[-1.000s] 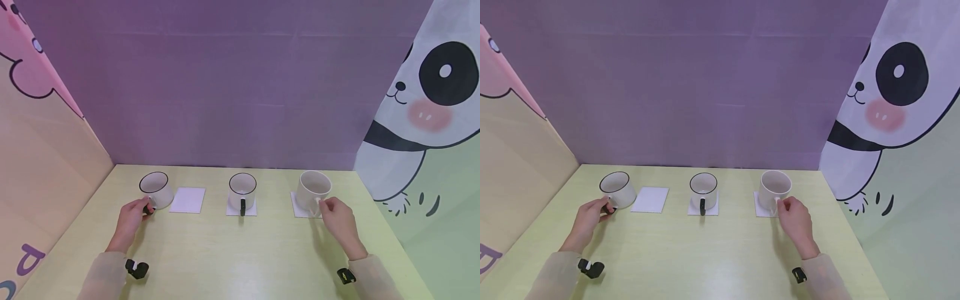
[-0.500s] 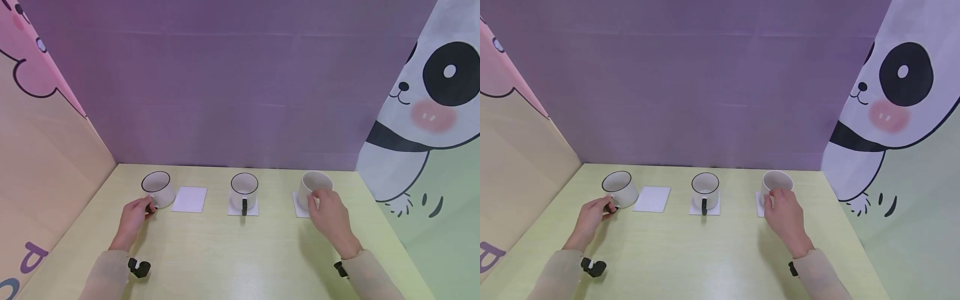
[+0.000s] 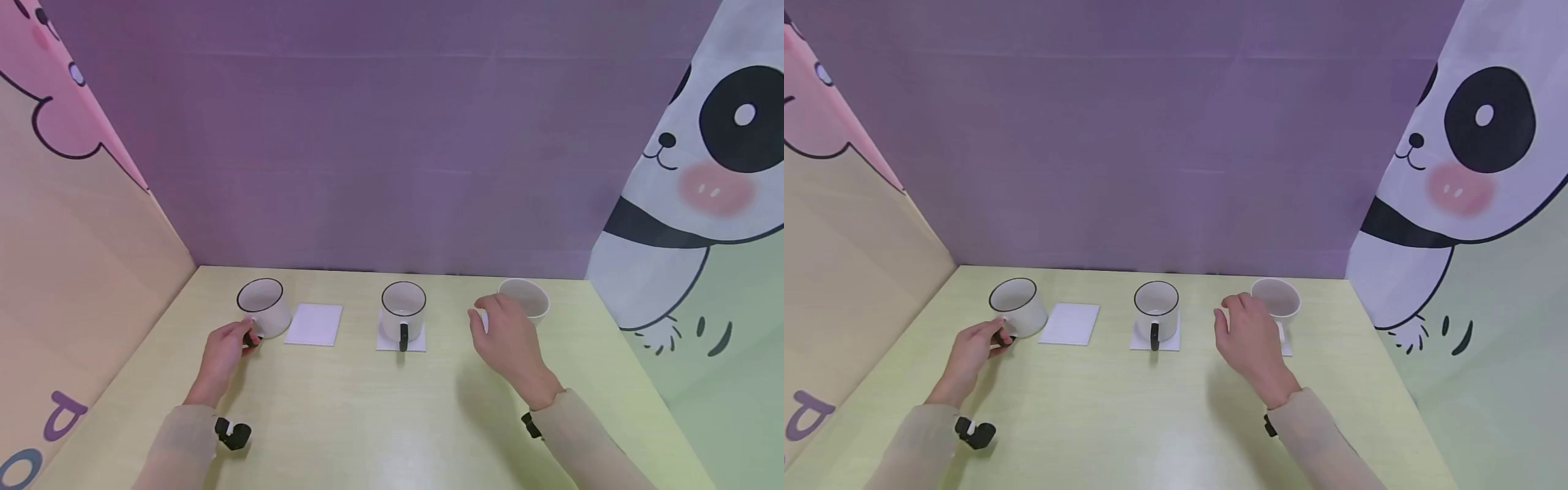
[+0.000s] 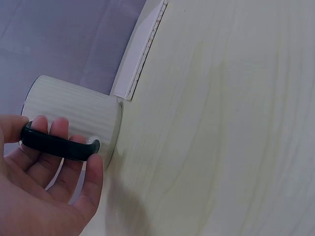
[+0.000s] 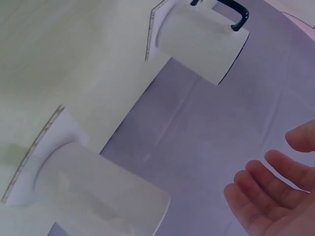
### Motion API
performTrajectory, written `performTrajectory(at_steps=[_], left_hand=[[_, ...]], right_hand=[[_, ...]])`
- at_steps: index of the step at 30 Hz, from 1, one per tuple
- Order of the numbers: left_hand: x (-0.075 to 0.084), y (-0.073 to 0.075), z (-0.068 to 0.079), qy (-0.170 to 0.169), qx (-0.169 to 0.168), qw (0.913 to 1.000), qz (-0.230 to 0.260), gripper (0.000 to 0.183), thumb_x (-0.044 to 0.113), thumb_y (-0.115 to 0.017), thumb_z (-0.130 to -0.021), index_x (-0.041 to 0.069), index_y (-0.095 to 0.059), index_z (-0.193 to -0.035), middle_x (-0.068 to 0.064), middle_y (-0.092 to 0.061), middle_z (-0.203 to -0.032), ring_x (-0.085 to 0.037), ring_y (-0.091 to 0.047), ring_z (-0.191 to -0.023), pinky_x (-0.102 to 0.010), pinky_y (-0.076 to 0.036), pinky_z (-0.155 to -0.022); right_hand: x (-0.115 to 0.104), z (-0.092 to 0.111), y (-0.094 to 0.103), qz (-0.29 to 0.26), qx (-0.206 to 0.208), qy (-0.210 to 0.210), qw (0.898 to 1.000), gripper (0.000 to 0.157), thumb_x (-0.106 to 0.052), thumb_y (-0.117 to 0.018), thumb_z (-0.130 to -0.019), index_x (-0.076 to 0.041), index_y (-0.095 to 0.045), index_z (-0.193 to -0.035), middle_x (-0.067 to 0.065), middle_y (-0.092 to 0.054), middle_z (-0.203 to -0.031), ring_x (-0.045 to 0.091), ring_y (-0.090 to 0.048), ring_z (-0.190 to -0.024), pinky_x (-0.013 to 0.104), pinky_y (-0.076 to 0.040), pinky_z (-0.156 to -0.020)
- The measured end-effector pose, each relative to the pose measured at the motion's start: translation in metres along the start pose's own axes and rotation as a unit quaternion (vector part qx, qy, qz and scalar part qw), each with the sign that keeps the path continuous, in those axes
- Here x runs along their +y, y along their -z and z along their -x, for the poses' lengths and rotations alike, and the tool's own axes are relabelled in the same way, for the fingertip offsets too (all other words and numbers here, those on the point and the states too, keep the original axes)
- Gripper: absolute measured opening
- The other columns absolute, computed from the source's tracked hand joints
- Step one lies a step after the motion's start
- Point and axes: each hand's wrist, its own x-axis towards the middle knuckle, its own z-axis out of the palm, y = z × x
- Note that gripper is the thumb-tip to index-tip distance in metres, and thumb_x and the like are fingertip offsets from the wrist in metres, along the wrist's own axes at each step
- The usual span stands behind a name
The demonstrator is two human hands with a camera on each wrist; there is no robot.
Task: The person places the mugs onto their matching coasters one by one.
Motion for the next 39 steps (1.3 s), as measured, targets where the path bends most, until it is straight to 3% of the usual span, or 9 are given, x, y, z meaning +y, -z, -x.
performTrajectory(at_steps=[4,14,27,39], left_hand=[[0.000,-0.001,-0.001,0.000,0.003,1.0000,0.001,0.049,0.034,-0.041,-0.110,-0.012,-0.059,-0.108,-0.004,-0.059,-0.091,-0.016,-0.056,-0.090,-0.020,-0.053,-0.079],[0.000,-0.001,0.000,0.006,-0.003,1.0000,-0.005,0.050,0.035,-0.040,-0.111,-0.011,-0.059,-0.107,-0.007,-0.059,-0.095,-0.019,-0.056,-0.094,-0.020,-0.053,-0.080],[0.000,-0.001,0.000,0.000,0.005,0.9999,-0.009,0.050,0.034,-0.041,-0.110,-0.013,-0.060,-0.107,-0.008,-0.060,-0.094,-0.016,-0.058,-0.090,-0.022,-0.054,-0.080],[0.000,-0.002,0.000,-0.001,0.009,0.9999,-0.004,0.048,0.032,-0.042,-0.110,-0.012,-0.061,-0.102,-0.007,-0.060,-0.093,-0.015,-0.058,-0.089,-0.023,-0.054,-0.079]], right_hand=[[-0.008,-0.007,-0.004,-0.008,-0.003,0.019,1.000,0.016,-0.015,-0.066,-0.094,0.000,-0.070,-0.098,0.014,-0.069,-0.098,0.035,-0.064,-0.094,0.049,-0.054,-0.078],[-0.029,-0.015,-0.016,-0.041,0.002,0.064,0.997,0.014,-0.013,-0.068,-0.093,-0.002,-0.069,-0.101,0.010,-0.068,-0.102,0.031,-0.063,-0.092,0.044,-0.053,-0.072],[-0.056,-0.028,-0.030,-0.092,-0.023,0.083,0.992,0.016,-0.012,-0.062,-0.094,-0.004,-0.068,-0.106,0.008,-0.066,-0.109,0.029,-0.061,-0.099,0.045,-0.055,-0.063],[-0.075,-0.037,-0.048,-0.158,-0.040,0.095,0.982,0.019,-0.014,-0.061,-0.096,-0.004,-0.069,-0.110,0.006,-0.066,-0.115,0.027,-0.060,-0.111,0.046,-0.056,-0.078]])
